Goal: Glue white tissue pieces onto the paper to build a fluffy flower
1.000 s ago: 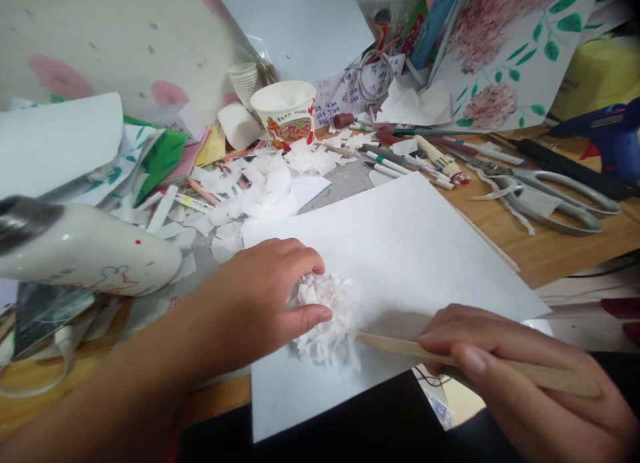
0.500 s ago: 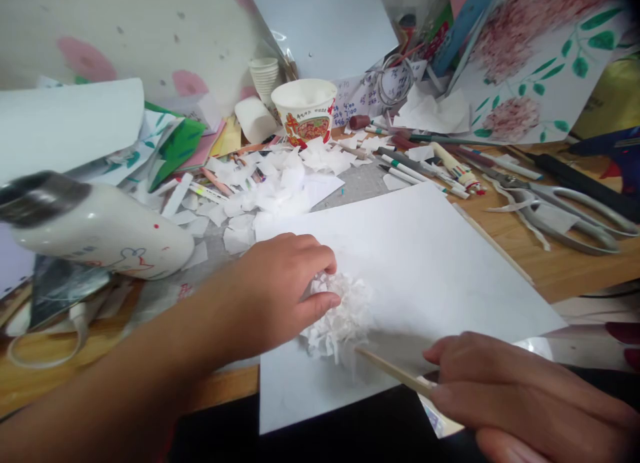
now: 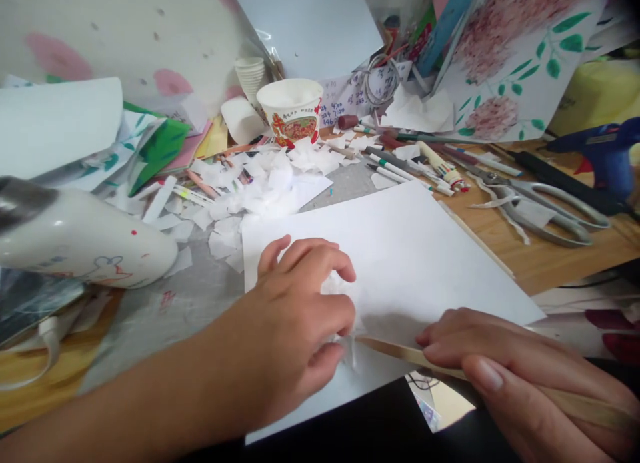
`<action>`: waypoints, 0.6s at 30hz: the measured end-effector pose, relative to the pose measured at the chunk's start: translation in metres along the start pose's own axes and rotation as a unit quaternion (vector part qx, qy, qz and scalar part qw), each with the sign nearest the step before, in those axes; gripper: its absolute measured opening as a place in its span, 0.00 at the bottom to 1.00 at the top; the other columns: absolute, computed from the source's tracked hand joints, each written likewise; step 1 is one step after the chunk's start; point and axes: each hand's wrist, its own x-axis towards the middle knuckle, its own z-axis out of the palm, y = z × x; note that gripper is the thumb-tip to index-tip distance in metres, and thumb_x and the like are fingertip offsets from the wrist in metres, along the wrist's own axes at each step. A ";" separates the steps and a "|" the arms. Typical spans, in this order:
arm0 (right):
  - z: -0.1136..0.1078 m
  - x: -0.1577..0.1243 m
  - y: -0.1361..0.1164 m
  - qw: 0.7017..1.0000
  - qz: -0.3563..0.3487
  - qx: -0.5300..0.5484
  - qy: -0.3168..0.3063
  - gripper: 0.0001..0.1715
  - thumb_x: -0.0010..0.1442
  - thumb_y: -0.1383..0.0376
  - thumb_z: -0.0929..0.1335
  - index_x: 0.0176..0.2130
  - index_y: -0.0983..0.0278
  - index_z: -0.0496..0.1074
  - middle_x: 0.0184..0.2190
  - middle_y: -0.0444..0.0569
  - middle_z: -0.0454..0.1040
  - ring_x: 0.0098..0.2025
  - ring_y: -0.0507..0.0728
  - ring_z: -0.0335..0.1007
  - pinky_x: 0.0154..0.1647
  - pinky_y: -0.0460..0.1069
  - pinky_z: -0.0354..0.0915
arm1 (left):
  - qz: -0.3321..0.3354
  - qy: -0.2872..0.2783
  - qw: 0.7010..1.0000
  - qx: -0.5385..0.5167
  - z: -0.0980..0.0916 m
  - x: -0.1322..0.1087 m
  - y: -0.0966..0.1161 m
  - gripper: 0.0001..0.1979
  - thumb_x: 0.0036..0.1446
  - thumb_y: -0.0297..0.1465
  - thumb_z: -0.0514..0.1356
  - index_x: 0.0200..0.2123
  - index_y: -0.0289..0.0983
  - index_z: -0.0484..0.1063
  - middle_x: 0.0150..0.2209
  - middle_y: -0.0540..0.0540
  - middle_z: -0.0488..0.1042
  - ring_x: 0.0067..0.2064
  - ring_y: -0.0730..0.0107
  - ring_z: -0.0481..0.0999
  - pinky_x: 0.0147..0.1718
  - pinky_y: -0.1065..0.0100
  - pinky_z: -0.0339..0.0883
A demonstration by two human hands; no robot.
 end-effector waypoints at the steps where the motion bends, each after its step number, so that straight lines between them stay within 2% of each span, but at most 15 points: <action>1: 0.000 0.001 0.000 1.000 0.000 0.001 -0.005 0.11 0.66 0.63 0.65 0.44 0.48 0.75 0.35 0.42 0.79 0.36 0.57 0.78 0.25 0.45 0.72 | -0.007 0.001 1.000 0.010 0.002 0.001 0.001 0.07 0.50 0.22 0.60 0.28 0.41 0.71 0.50 0.46 0.65 0.58 0.51 0.61 0.60 0.38 0.42; 5: 0.000 0.005 -0.002 1.000 -0.001 0.009 -0.020 0.14 0.66 0.64 0.65 0.45 0.45 0.75 0.34 0.40 0.79 0.34 0.56 0.78 0.22 0.45 0.69 | -0.014 0.005 0.999 0.040 0.004 0.002 0.002 0.06 0.50 0.23 0.60 0.27 0.40 0.72 0.48 0.46 0.67 0.56 0.51 0.63 0.58 0.38 0.44; 8: 0.000 0.006 -0.004 1.000 0.006 0.010 -0.026 0.15 0.66 0.65 0.65 0.46 0.43 0.74 0.34 0.38 0.79 0.34 0.55 0.78 0.23 0.45 0.70 | -0.006 0.002 0.999 0.049 0.004 0.002 0.002 0.08 0.50 0.21 0.59 0.29 0.41 0.72 0.48 0.46 0.67 0.56 0.53 0.63 0.58 0.39 0.43; 13: 0.000 0.003 -0.003 1.000 0.012 0.013 -0.019 0.13 0.66 0.63 0.65 0.43 0.45 0.76 0.36 0.39 0.80 0.34 0.55 0.77 0.23 0.45 0.70 | 0.007 -0.006 0.999 0.034 0.004 0.001 0.001 0.12 0.48 0.17 0.56 0.26 0.40 0.71 0.47 0.47 0.67 0.54 0.57 0.64 0.58 0.41 0.41; 18: 0.003 0.006 -0.001 1.000 0.018 0.022 -0.009 0.11 0.65 0.63 0.66 0.42 0.46 0.77 0.36 0.40 0.80 0.34 0.57 0.78 0.22 0.46 0.70 | 0.024 -0.029 0.999 0.002 0.000 0.002 -0.005 0.10 0.49 0.19 0.58 0.26 0.40 0.72 0.45 0.48 0.67 0.52 0.58 0.65 0.58 0.42 0.41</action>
